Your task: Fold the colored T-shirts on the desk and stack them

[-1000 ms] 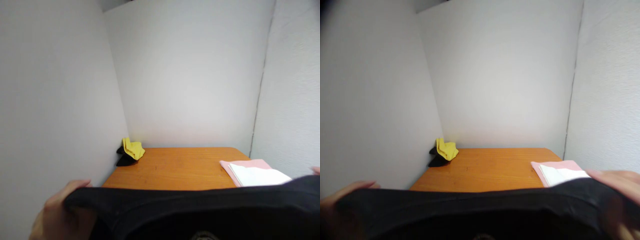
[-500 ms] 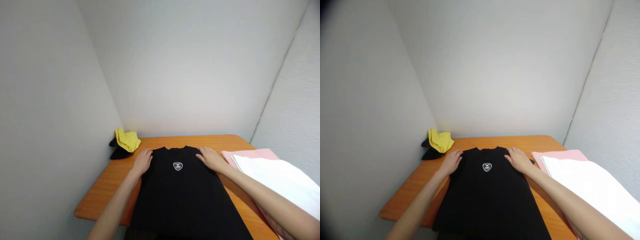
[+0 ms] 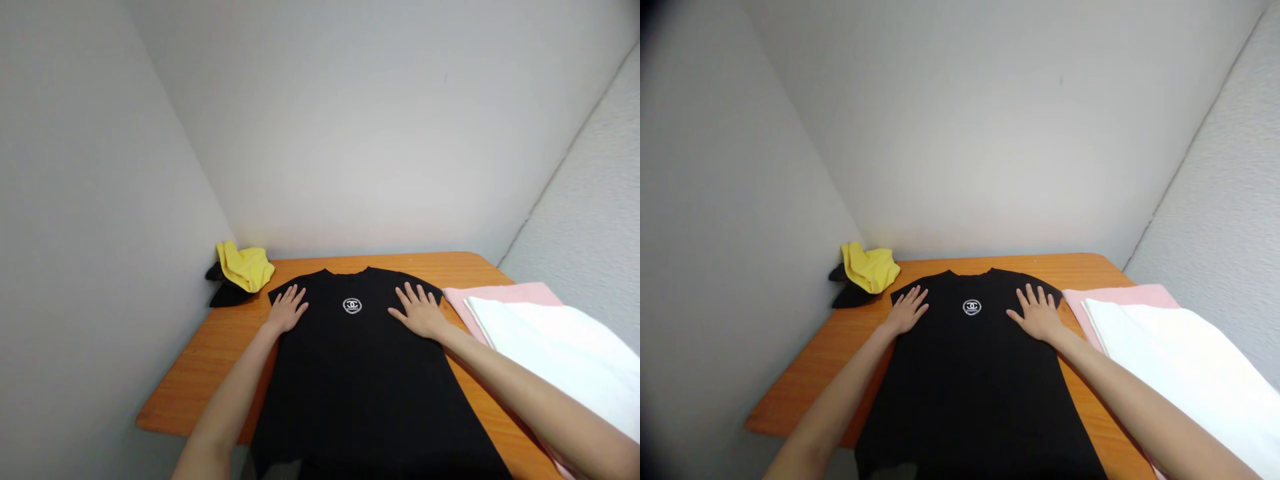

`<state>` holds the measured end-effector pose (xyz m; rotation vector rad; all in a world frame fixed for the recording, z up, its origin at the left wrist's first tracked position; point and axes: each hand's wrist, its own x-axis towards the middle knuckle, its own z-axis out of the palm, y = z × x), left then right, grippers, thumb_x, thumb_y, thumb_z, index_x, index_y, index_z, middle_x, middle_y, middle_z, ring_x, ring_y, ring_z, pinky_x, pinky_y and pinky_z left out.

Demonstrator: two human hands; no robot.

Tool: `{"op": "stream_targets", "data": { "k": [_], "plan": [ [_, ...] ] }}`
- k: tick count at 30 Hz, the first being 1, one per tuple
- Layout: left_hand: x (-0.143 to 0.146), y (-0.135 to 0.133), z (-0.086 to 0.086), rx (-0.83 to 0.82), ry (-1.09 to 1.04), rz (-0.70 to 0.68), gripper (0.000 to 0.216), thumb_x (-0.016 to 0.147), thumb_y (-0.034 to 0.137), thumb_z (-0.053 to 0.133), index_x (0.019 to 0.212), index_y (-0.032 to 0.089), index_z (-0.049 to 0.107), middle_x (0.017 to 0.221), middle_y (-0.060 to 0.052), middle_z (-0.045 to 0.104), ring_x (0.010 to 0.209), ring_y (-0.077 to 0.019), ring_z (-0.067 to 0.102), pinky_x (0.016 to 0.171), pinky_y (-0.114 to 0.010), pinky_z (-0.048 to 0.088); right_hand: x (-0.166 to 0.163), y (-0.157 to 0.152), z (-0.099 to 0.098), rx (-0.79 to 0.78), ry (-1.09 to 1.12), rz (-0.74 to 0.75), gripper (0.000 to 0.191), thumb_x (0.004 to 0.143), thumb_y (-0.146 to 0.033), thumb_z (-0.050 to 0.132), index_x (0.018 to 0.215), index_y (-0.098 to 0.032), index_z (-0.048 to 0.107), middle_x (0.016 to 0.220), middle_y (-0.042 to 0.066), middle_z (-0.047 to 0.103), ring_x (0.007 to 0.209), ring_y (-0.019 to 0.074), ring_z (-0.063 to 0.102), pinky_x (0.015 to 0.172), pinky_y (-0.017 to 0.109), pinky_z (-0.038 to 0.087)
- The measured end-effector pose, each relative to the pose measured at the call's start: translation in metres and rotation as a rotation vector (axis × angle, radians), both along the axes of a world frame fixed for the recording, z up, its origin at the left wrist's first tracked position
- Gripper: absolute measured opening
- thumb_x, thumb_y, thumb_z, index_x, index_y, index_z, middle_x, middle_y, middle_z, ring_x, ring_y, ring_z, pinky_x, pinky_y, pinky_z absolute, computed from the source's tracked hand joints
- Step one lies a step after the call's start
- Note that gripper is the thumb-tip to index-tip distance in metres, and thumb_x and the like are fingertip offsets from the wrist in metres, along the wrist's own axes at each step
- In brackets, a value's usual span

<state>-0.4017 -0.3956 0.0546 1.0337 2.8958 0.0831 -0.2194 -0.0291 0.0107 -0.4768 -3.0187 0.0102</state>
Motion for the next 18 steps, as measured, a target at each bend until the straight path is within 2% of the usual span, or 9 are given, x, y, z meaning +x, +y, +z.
{"op": "stream_targets", "data": {
  "k": [3,5,7,9,11,13,14,16,18],
  "plan": [
    [0.004,0.011,0.017,0.008,0.041,-0.010,0.053,0.099,0.040,0.032,0.149,0.022,0.033,0.157,-0.011,0.026,0.146,-0.0286,0.019,0.116,-0.053,0.013,-0.008,0.004,0.009,-0.070,-0.034,0.008,0.082,0.090,-0.071,0.034,0.151,-0.017,0.033,0.156,0.014,0.019,0.141,0.0432,0.015,0.111,0.062,0.017],
    [0.026,0.026,0.034,0.030,0.087,-0.046,0.052,0.096,0.031,0.039,0.147,0.019,0.036,0.158,-0.012,0.025,0.147,-0.0305,0.014,0.117,-0.054,0.006,-0.017,0.016,0.024,-0.149,-0.050,0.023,0.077,0.093,-0.067,0.034,0.149,-0.014,0.037,0.153,0.015,0.029,0.139,0.0400,0.027,0.111,0.055,0.026],
    [0.072,0.046,0.049,0.079,0.136,-0.141,0.055,0.094,0.024,0.044,0.147,0.019,0.035,0.159,-0.011,0.022,0.147,-0.0301,0.013,0.117,-0.051,0.008,-0.026,0.037,0.044,-0.179,-0.029,0.026,0.068,0.097,-0.058,0.033,0.146,-0.012,0.041,0.147,0.016,0.040,0.134,0.0324,0.039,0.109,0.043,0.032],
    [0.139,0.069,0.052,0.172,0.182,-0.350,0.053,0.093,0.026,0.048,0.144,0.020,0.038,0.151,-0.014,0.037,0.137,-0.0310,0.035,0.109,-0.046,0.027,-0.033,0.061,0.061,-0.146,0.011,-0.022,0.058,0.099,-0.045,0.035,0.143,-0.008,0.044,0.140,0.018,0.048,0.130,0.0281,0.044,0.108,0.037,0.034],
    [0.215,0.091,0.042,0.254,0.186,-0.681,0.043,0.094,0.026,0.046,0.137,0.021,0.044,0.116,-0.012,0.064,0.098,-0.0243,0.060,0.080,-0.037,0.044,-0.036,0.083,0.070,-0.116,0.014,-0.102,0.048,0.098,-0.035,0.040,0.134,-0.006,0.054,0.131,0.022,0.055,0.124,0.0306,0.049,0.104,0.040,0.037],
    [0.280,0.112,0.022,0.378,0.226,-0.938,0.032,0.095,0.030,0.046,0.125,0.020,0.053,0.082,-0.004,0.062,0.066,-0.0176,0.054,0.054,-0.032,0.036,-0.037,0.097,0.069,-0.101,-0.018,-0.177,0.041,0.096,-0.031,0.042,0.120,-0.005,0.064,0.119,0.024,0.061,0.116,0.0338,0.055,0.098,0.043,0.041],
    [0.304,0.121,0.012,0.420,0.251,-1.024,0.026,0.095,0.026,0.046,0.118,0.022,0.056,0.080,-0.003,0.060,0.062,-0.0153,0.050,0.050,-0.030,0.031,-0.037,0.101,0.066,-0.098,-0.041,-0.206,0.039,0.096,-0.032,0.044,0.113,-0.005,0.067,0.114,0.024,0.063,0.113,0.0347,0.057,0.095,0.044,0.043],
    [0.333,0.135,-0.004,0.464,0.299,-1.069,0.015,0.094,0.025,0.048,0.103,0.022,0.059,0.077,-0.002,0.055,0.061,-0.0140,0.048,0.048,-0.029,0.026,-0.039,0.102,0.056,-0.095,-0.085,-0.256,0.038,0.094,-0.037,0.050,0.105,-0.006,0.069,0.108,0.025,0.065,0.109,0.0359,0.059,0.090,0.044,0.045],
    [0.342,0.141,-0.010,0.424,0.330,-1.049,0.010,0.094,0.026,0.051,0.093,0.021,0.059,0.080,-0.002,0.053,0.065,-0.0146,0.050,0.050,-0.029,0.027,-0.040,0.101,0.048,-0.100,-0.122,-0.283,0.037,0.092,-0.040,0.056,0.101,-0.007,0.070,0.106,0.024,0.066,0.107,0.0361,0.060,0.088,0.043,0.045]
  ]
}}
